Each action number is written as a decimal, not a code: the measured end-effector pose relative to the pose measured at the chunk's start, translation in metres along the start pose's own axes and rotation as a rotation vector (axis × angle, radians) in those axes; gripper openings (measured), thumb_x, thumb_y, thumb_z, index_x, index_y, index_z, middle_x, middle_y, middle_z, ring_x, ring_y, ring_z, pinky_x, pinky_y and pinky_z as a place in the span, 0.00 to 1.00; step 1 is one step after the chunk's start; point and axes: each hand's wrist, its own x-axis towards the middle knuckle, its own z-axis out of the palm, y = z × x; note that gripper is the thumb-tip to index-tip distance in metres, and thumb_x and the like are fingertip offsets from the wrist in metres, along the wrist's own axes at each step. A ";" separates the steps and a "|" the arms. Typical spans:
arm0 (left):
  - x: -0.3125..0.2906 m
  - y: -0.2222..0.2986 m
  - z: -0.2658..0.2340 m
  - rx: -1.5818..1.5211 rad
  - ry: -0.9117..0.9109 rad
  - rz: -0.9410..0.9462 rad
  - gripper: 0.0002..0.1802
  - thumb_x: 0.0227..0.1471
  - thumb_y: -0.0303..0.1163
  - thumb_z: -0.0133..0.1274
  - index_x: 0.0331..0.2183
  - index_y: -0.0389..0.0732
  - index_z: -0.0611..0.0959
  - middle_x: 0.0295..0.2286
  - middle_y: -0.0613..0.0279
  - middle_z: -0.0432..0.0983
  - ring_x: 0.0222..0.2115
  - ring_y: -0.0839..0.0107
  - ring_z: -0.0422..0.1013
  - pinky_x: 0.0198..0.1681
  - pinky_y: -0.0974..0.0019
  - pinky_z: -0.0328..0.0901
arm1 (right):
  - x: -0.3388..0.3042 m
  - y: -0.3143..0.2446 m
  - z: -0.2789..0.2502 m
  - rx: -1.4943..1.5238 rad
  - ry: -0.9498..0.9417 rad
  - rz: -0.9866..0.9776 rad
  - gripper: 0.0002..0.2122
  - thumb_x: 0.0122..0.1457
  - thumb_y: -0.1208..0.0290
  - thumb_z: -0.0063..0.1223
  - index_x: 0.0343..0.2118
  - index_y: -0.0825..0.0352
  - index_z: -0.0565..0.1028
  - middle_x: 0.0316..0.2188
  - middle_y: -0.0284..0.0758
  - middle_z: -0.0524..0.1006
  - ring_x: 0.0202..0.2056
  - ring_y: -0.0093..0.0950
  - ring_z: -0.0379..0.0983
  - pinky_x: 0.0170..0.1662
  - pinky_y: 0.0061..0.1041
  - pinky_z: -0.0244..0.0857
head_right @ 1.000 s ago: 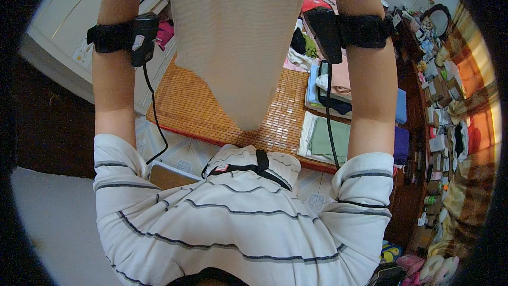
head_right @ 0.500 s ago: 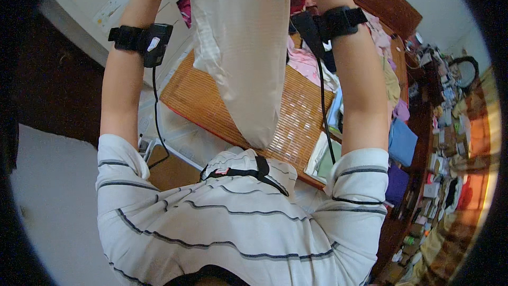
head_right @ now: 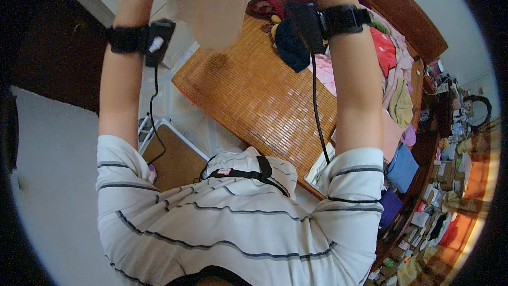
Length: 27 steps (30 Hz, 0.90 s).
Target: The person folds a white cloth, a green garment, and a dark blue garment by hand on a bed and places them onto stacks of folded laundry.
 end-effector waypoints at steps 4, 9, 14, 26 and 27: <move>-0.092 0.021 0.041 0.101 -0.206 0.073 0.14 0.40 0.25 0.56 0.34 0.41 0.77 0.27 0.62 0.72 0.31 0.69 0.68 0.34 0.69 0.63 | -0.057 0.058 -0.052 0.201 -0.086 0.014 0.20 0.58 0.59 0.41 0.51 0.63 0.62 0.42 0.32 0.70 0.41 0.23 0.67 0.38 0.22 0.62; -0.249 0.110 0.090 -0.376 -0.477 -0.188 0.20 0.34 0.18 0.47 0.36 0.41 0.74 0.31 0.55 0.68 0.36 0.55 0.65 0.40 0.58 0.61 | -0.240 0.115 -0.060 0.419 0.035 0.345 0.23 0.58 0.58 0.38 0.50 0.70 0.63 0.48 0.40 0.67 0.49 0.31 0.63 0.54 0.29 0.54; -0.408 0.185 0.117 -0.647 -0.904 -0.578 0.20 0.41 0.23 0.51 0.41 0.40 0.71 0.36 0.53 0.66 0.39 0.56 0.64 0.43 0.59 0.61 | -0.465 0.200 -0.107 0.788 0.630 0.931 0.17 0.59 0.64 0.36 0.46 0.69 0.67 0.46 0.39 0.68 0.48 0.35 0.64 0.54 0.35 0.54; -0.632 0.149 0.107 -0.800 -0.911 -1.588 0.22 0.41 0.25 0.58 0.42 0.43 0.73 0.32 0.67 0.66 0.29 0.79 0.63 0.31 0.75 0.60 | -0.691 0.240 -0.145 0.432 1.362 1.386 0.27 0.57 0.49 0.37 0.51 0.68 0.62 0.49 0.40 0.66 0.50 0.37 0.62 0.54 0.35 0.56; -0.643 0.138 0.107 -0.708 -0.899 -1.696 0.22 0.42 0.26 0.57 0.42 0.43 0.72 0.31 0.67 0.66 0.29 0.78 0.64 0.31 0.74 0.60 | -0.723 0.251 -0.148 0.437 1.179 1.321 0.30 0.54 0.57 0.48 0.55 0.69 0.56 0.50 0.43 0.64 0.50 0.37 0.63 0.52 0.32 0.57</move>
